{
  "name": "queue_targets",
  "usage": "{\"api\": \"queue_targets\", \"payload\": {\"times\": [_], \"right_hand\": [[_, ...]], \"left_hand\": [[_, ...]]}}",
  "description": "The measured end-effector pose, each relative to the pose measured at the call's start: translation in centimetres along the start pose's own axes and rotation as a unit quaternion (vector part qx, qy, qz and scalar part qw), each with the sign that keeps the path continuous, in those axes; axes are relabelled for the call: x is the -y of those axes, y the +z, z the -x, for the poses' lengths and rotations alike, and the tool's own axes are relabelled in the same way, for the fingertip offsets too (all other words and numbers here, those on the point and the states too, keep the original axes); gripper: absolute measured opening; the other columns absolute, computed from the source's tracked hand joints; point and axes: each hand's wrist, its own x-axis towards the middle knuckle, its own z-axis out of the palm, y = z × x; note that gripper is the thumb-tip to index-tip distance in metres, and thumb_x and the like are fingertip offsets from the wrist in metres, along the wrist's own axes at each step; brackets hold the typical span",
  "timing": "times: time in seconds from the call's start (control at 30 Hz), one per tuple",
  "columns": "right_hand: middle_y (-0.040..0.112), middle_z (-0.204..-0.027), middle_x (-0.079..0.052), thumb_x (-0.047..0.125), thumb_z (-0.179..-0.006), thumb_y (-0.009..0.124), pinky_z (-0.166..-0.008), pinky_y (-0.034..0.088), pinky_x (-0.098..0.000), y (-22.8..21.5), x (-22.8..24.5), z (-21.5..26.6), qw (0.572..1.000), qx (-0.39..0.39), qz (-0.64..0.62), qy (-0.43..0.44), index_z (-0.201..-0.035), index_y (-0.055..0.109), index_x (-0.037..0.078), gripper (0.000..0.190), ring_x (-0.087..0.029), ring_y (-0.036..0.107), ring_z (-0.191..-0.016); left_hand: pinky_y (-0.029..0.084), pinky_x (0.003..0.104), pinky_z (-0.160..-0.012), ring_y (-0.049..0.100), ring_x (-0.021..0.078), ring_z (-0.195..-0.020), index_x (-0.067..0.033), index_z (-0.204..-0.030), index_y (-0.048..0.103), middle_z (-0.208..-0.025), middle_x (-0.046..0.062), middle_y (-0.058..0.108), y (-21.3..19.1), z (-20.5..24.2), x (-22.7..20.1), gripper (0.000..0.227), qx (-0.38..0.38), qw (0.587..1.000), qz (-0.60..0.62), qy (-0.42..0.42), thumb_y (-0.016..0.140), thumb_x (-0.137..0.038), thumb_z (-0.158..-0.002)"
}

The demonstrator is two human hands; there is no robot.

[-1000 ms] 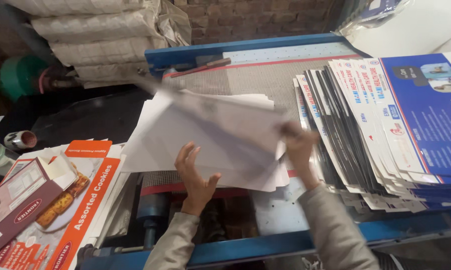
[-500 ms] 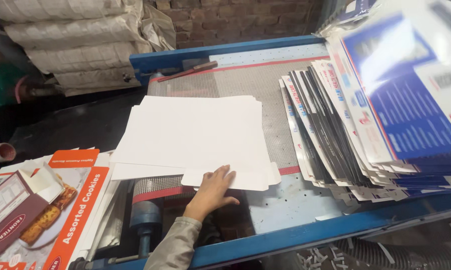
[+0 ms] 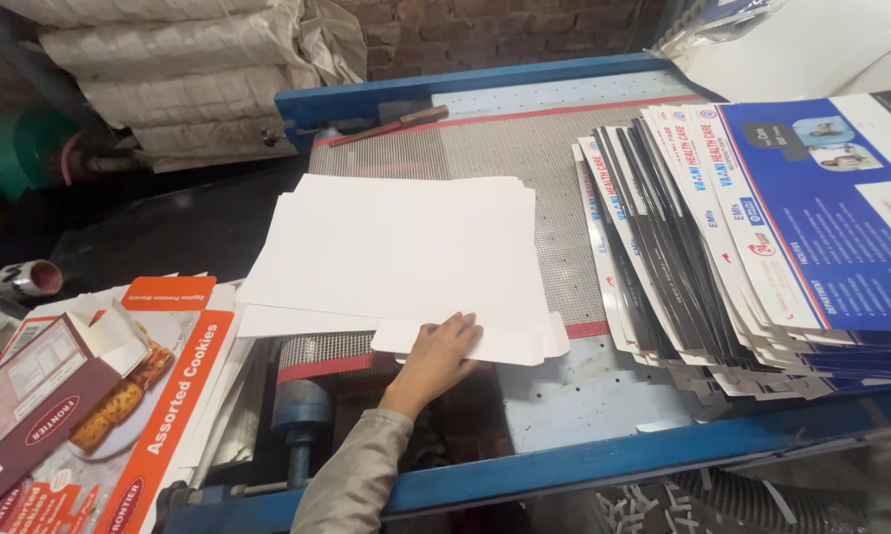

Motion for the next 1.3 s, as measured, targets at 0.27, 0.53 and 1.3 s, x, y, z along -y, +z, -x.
{"api": "queue_targets", "payload": {"times": [0.27,0.53,1.3], "right_hand": [[0.07,-0.13,-0.013,0.01,-0.07,0.084,-0.101,0.048,-0.0424,17.1,23.8,3.3,0.839,0.346,-0.178,-0.379,-0.124,0.071,0.007,0.056,-0.029,0.065,-0.119],[0.077,-0.078,-0.006,0.009,-0.083,0.08,-0.064,0.059,-0.0264,24.7,25.6,1.7,0.818,0.322,-0.462,-0.118,-0.092,0.072,0.001,0.014,-0.01,0.071,-0.071],[0.078,-0.087,-0.01,0.013,-0.088,0.072,-0.063,0.062,-0.0295,21.1,28.6,5.1,0.882,0.159,-0.352,-0.27,-0.1,0.078,0.005,0.016,-0.022,0.077,-0.073]], "left_hand": [[0.053,0.045,-0.089,0.07,0.03,-0.111,-0.0191,-0.118,0.073,-0.122,0.006,0.073,-0.6,0.4,1.0,0.025,-0.091,0.993,0.072,-0.009,0.064,-0.029,-0.096],[0.057,0.044,-0.07,0.072,0.0369,-0.08,-0.0078,-0.105,0.075,-0.094,0.015,0.075,-5.0,-0.9,-2.1,0.027,-0.203,0.971,0.127,-0.019,0.07,-0.032,-0.093],[0.056,0.045,-0.065,0.073,0.0341,-0.073,-0.0129,-0.109,0.072,-0.083,0.012,0.075,-3.6,-0.7,-1.7,0.021,-0.123,0.982,0.129,-0.057,0.062,-0.01,-0.091]]}}
